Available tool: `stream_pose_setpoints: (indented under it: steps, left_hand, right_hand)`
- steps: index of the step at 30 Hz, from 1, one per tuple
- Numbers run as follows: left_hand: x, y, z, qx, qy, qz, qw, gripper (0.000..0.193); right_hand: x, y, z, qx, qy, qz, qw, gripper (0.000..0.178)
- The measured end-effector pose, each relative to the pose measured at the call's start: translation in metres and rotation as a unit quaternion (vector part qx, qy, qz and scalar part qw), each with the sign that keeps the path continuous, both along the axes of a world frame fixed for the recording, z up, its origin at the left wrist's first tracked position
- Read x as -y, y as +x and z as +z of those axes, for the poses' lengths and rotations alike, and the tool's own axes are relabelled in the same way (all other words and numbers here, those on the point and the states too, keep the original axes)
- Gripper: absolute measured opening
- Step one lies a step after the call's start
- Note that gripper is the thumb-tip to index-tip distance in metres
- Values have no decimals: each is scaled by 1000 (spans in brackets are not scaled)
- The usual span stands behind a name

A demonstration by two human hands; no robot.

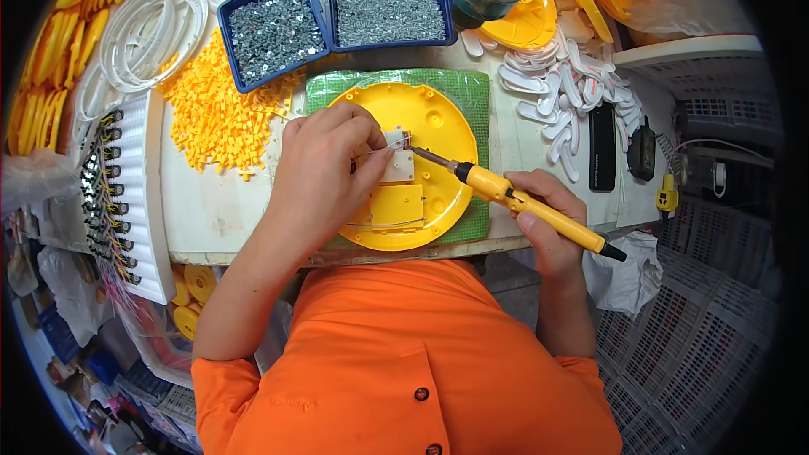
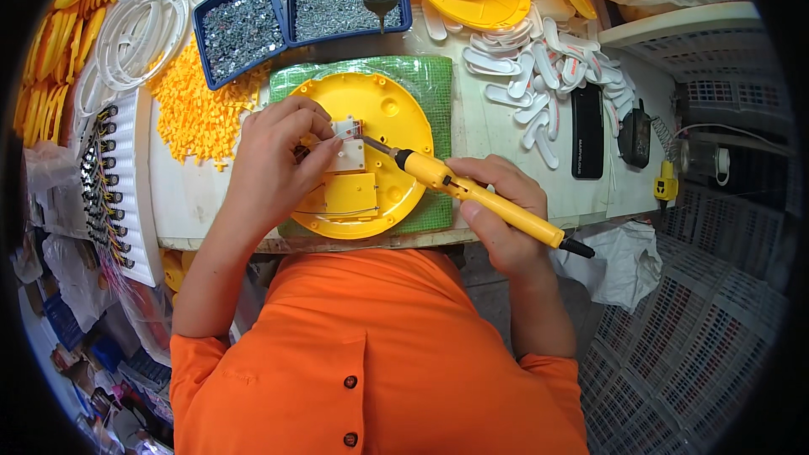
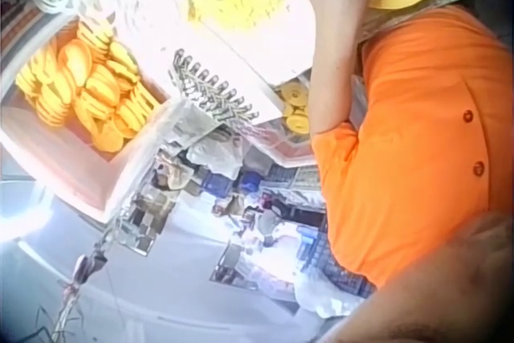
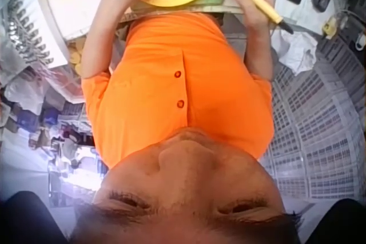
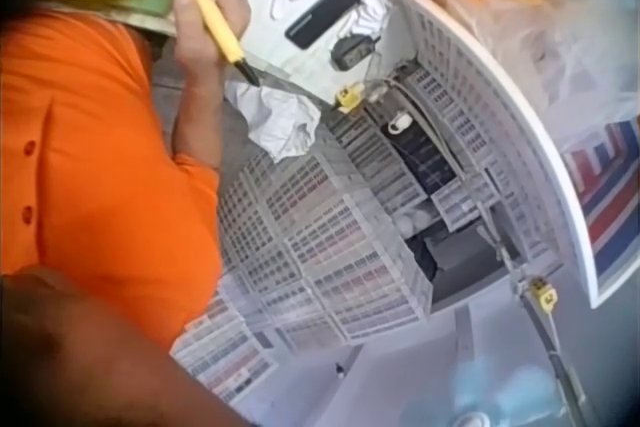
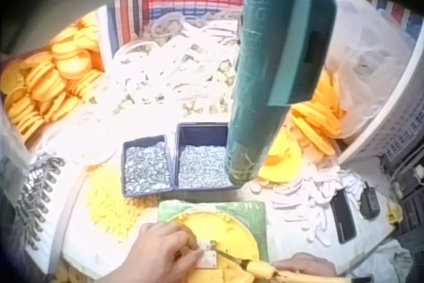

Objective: Assembling yellow plastic toy components using a glue gun and a power screwdriver.

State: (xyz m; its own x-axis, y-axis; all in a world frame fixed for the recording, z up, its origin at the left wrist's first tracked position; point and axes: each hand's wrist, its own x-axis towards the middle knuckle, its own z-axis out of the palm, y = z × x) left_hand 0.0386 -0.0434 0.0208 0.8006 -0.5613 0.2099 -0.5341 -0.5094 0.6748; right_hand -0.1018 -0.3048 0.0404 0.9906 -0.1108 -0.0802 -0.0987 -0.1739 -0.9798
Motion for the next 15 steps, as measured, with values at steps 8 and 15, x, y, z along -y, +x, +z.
stream_pose_setpoints:
  steps: [8, 15]
  left_hand:
    - [1, 4, 3, -11, 8, -12, 1000, 15]
    - [1, 3, 4, -8, 13, -8, 1000, 16]
  right_hand:
    - [1, 0, -1, 10, 4, -31, 999, 51]
    - [3, 1, -6, 8, 9, 4, 1000, 51]
